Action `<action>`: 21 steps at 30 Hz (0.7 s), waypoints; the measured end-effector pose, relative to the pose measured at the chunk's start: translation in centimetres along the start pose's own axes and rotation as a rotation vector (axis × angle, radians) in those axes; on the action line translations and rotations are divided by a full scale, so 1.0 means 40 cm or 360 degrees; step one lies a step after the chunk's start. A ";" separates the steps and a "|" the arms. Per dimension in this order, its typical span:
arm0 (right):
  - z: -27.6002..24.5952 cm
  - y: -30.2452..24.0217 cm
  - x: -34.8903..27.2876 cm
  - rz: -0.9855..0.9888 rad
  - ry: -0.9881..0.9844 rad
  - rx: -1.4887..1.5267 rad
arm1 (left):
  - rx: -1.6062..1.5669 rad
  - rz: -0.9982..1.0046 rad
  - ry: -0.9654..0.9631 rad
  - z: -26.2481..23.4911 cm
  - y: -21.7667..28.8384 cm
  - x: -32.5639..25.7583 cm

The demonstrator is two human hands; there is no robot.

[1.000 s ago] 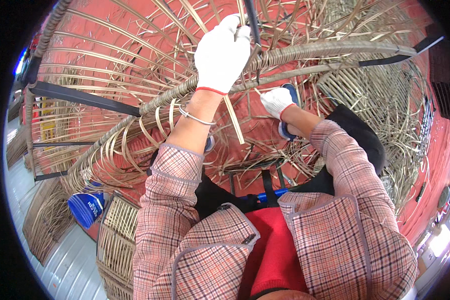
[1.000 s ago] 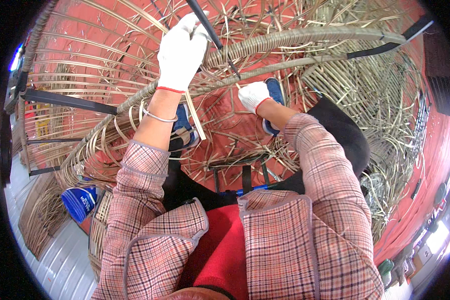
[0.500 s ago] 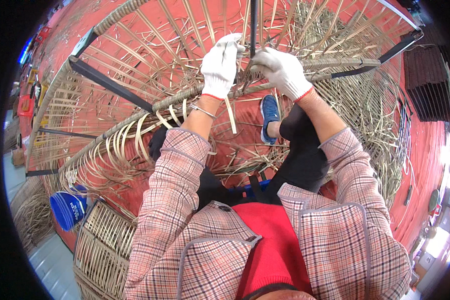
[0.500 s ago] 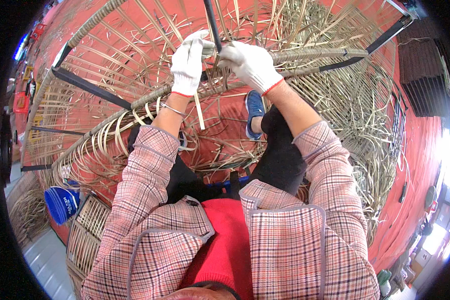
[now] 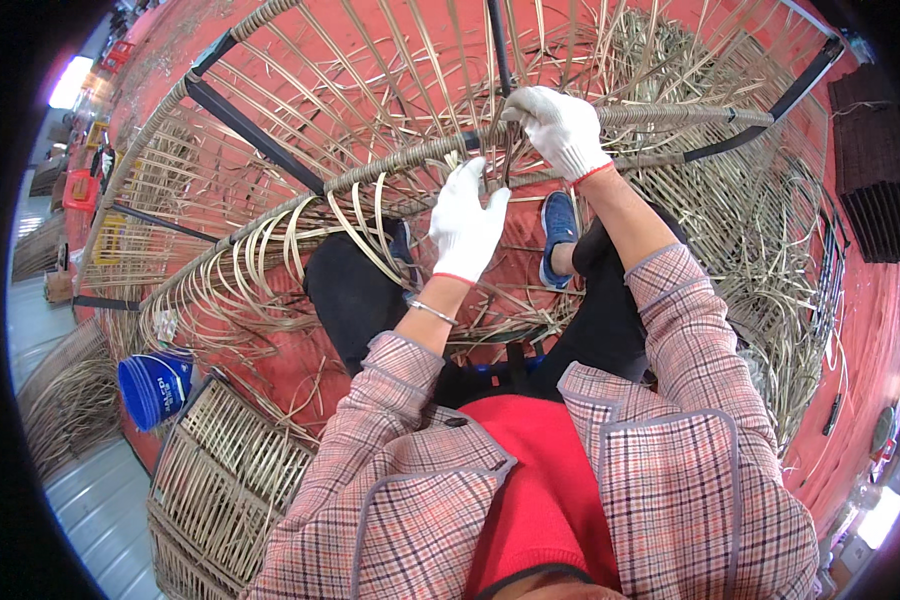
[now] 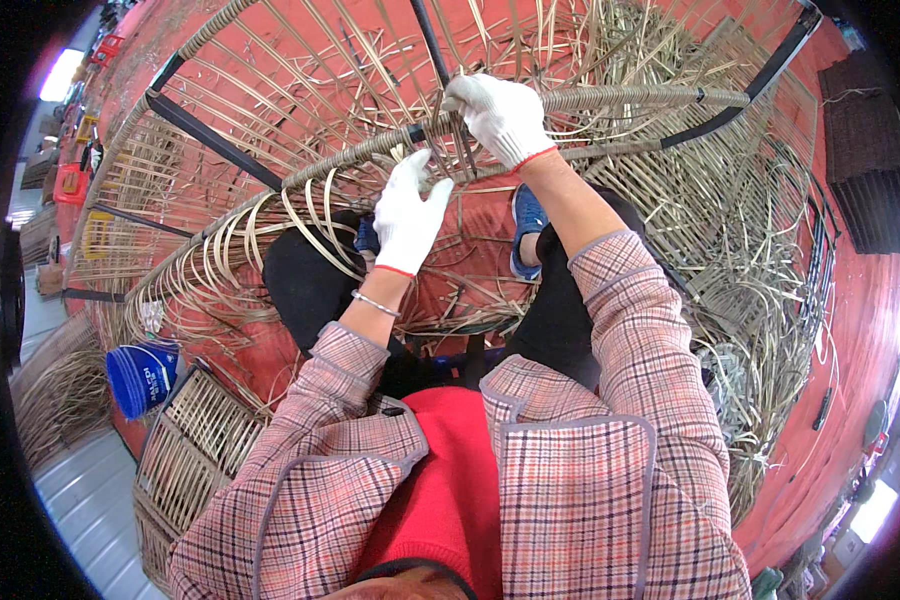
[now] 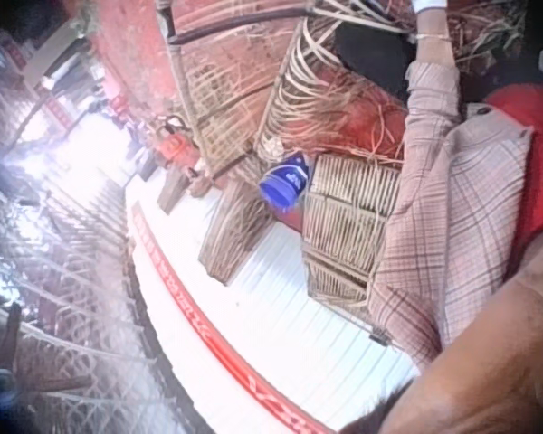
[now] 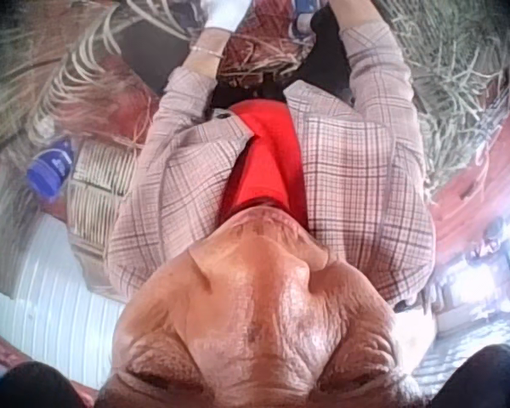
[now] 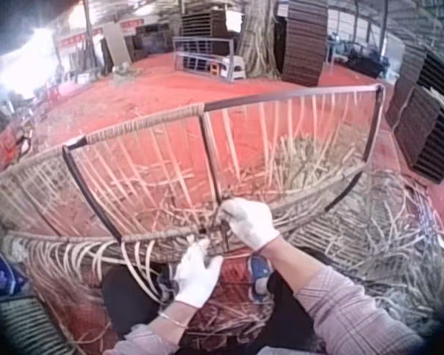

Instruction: The person weaves thin dried plant strips around a metal frame, threading and wrapping them by hand to build up the basket wall. The person repeatedly picks up new strips, threads them through the frame, and tightens the weave.

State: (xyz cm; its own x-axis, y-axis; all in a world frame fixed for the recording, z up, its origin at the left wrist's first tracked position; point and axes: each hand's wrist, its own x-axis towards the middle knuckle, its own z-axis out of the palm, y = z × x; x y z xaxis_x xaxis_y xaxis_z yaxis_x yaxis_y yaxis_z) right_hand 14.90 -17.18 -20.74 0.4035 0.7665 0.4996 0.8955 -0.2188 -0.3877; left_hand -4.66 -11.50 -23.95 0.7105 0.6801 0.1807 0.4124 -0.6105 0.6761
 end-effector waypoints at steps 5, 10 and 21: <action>-0.001 0.000 0.001 0.0018 0.0006 0.0002 | -0.0320 -0.0530 -0.0132 0.074 -0.031 -0.006; 0.000 0.004 -0.003 -0.0060 0.0069 0.0061 | -0.0386 -0.0386 0.0031 0.092 -0.053 0.045; 0.014 0.012 -0.011 -0.0129 0.0166 0.0073 | -0.0688 -0.0334 0.0280 0.071 -0.016 -0.003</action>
State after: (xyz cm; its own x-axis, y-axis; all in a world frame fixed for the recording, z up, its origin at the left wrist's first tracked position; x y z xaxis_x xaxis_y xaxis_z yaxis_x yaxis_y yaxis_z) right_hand 15.06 -17.28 -21.59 0.3497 0.7131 0.6076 0.9174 -0.1291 -0.3765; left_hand -3.38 -12.36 -26.43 0.5157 0.8507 0.1016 0.2360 -0.2551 0.9377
